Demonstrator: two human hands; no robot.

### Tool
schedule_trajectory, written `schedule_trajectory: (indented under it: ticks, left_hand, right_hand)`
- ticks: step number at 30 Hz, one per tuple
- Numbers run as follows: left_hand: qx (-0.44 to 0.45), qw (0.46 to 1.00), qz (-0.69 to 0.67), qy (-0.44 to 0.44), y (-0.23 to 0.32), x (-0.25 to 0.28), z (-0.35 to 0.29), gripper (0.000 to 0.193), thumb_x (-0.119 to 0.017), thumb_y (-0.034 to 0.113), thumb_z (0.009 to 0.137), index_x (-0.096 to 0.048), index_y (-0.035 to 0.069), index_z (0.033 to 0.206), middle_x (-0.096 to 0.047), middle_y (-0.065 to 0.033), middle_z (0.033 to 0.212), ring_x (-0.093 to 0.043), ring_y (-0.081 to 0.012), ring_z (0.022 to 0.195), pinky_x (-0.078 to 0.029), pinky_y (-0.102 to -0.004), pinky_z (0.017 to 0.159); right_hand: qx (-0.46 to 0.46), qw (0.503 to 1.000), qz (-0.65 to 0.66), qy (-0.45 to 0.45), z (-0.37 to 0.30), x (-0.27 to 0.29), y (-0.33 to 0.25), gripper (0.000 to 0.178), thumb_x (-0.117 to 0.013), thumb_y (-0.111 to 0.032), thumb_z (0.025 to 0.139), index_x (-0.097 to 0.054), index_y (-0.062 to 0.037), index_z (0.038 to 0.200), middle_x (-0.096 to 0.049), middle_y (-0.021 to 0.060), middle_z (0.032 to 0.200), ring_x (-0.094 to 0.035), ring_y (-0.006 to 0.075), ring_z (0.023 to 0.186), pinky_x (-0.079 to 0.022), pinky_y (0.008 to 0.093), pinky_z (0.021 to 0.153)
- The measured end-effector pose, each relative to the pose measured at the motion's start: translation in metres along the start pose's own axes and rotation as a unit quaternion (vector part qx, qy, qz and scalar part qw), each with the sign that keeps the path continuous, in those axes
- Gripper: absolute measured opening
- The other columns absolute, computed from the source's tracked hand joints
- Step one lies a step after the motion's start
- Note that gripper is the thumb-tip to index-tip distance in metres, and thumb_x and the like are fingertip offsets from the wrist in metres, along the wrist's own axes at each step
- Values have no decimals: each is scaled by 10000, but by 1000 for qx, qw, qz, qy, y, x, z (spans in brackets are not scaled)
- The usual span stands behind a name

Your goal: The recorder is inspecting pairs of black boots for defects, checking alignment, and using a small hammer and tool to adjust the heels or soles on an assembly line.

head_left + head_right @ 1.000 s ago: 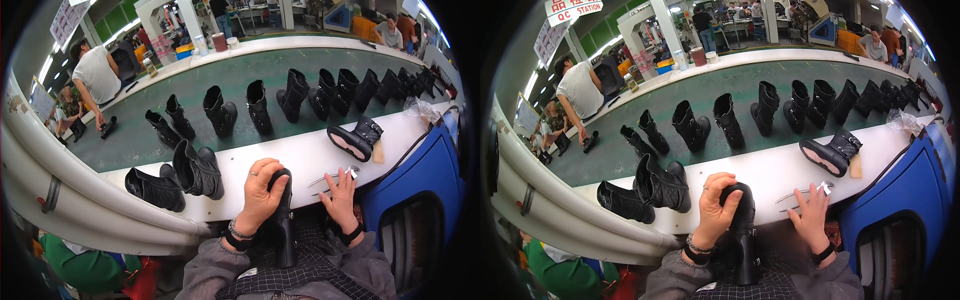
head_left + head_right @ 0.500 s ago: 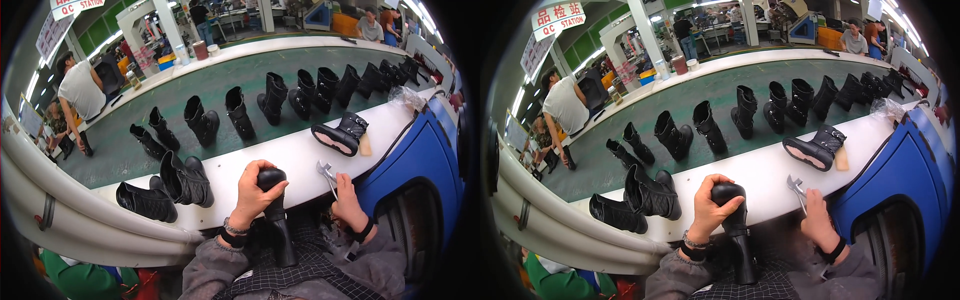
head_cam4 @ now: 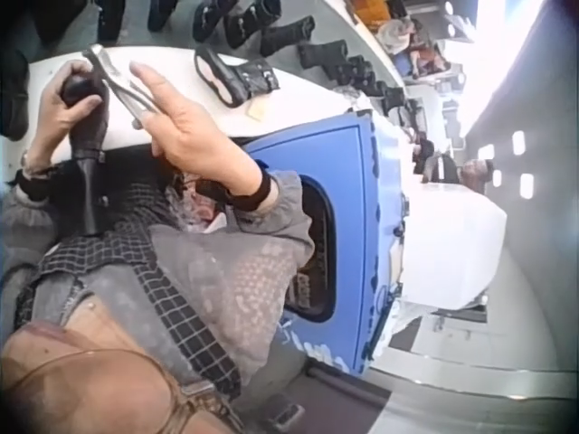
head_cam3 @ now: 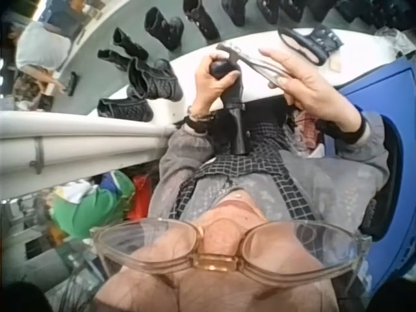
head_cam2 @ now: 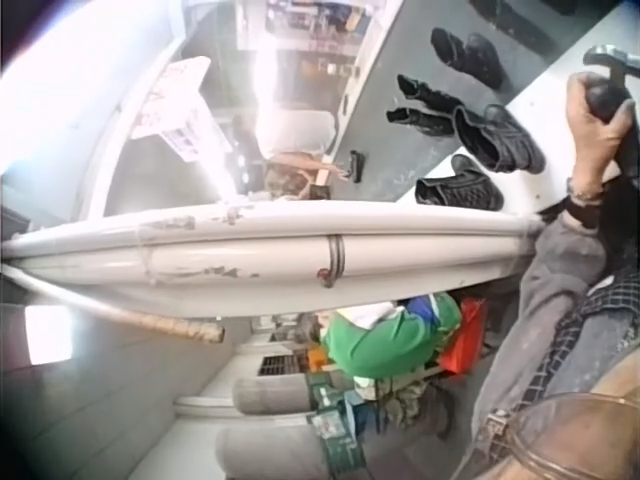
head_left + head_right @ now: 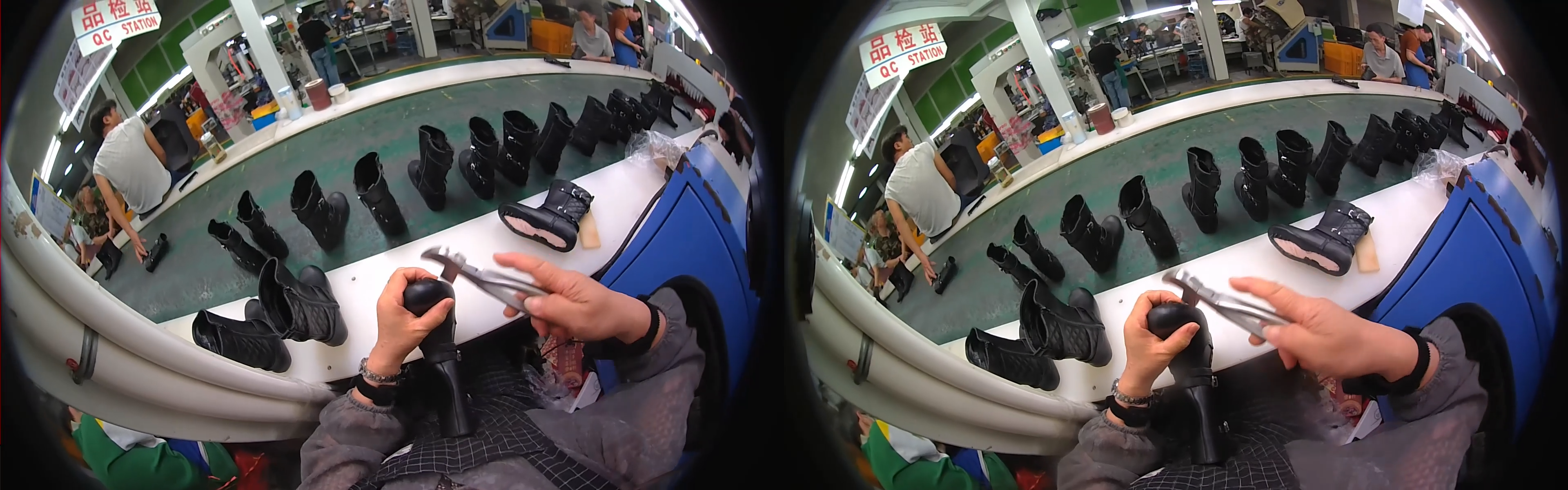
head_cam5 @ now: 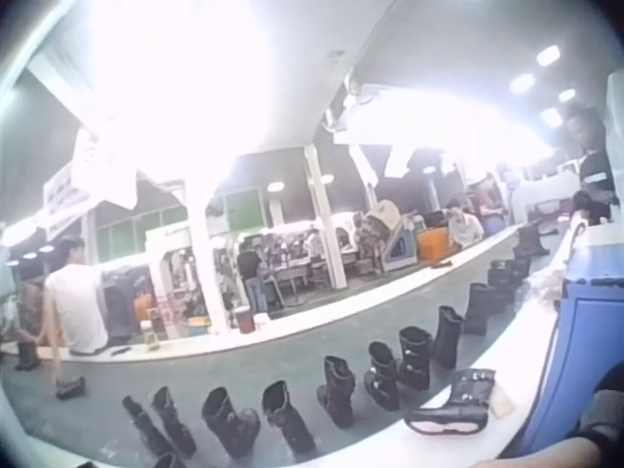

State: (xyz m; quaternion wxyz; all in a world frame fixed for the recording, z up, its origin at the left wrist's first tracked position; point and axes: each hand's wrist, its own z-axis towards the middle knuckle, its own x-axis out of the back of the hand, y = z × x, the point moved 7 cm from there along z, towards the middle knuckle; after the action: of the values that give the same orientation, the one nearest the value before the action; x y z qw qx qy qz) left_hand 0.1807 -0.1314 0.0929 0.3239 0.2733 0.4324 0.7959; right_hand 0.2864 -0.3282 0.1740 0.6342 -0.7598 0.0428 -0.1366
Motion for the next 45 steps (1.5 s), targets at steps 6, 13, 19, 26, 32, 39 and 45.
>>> schedule_trajectory:
  ticks: [6, 13, 19, 26, 32, 39, 45]
  left_hand:
    - [-22, 1000, 12, -6, 2, -4, 1, 396, -832, 129, 722, -576, 22, 1006, -611, -38, 954, -575, -115, 863, -480, -247, 808]
    - [-1, 1000, -14, -17, -1, -10, 3, 378, -829, 148, 698, -593, 33, 971, -606, -70, 937, -598, -190, 851, -488, -300, 775]
    - [-26, 997, 66, -25, 4, -13, 4, 373, -827, 128, 714, -590, 28, 985, -614, -44, 943, -584, -122, 869, -483, -256, 805]
    - [29, 997, -42, -62, -1, -28, 3, 412, -837, 132, 731, -573, 16, 1025, -623, -42, 957, -585, -104, 879, -488, -247, 791]
    - [35, 995, -26, -84, 1, -33, 1, 443, -847, 157, 734, -577, 16, 1055, -651, -60, 1022, -609, -123, 924, -499, -263, 833]
    - [23, 996, -16, -86, 1, -36, 4, 439, -850, 151, 727, -579, 20, 1048, -646, -59, 1015, -608, -131, 921, -497, -273, 842]
    - [17, 995, 4, -96, 0, -41, 4, 438, -853, 145, 723, -577, 23, 1040, -637, -45, 983, -600, -124, 912, -492, -268, 830]
  right_hand:
    - [142, 989, 1, 26, 1, -12, -48, 538, -341, -72, 990, -253, -72, 1521, -633, 84, 1058, -533, 45, 672, -457, 180, 593]
    - [-49, 996, -79, 2, 9, -4, -35, 509, -420, -107, 998, -349, -144, 1500, -636, 30, 958, -522, 40, 643, -445, 178, 561]
    - [-66, 988, -108, -86, 4, -12, -29, 518, -398, -123, 996, -336, -171, 1509, -607, 14, 868, -535, 56, 623, -476, 212, 558]
    - [36, 994, -106, 15, 6, 8, -68, 510, -436, -99, 981, -386, -171, 1483, -593, 16, 850, -533, 39, 633, -465, 190, 588]
    - [-89, 965, -244, -26, 10, 12, -68, 472, -435, -160, 988, -419, -171, 1460, -607, 35, 776, -549, 101, 546, -492, 258, 519]
    - [-137, 963, -223, -68, 8, 10, -56, 496, -401, -183, 994, -374, -208, 1488, -620, 33, 784, -549, 67, 596, -499, 227, 541]
    - [-6, 978, -199, 54, 3, 33, -90, 452, -443, -172, 980, -457, -128, 1430, -621, 32, 718, -542, 71, 513, -482, 223, 479]
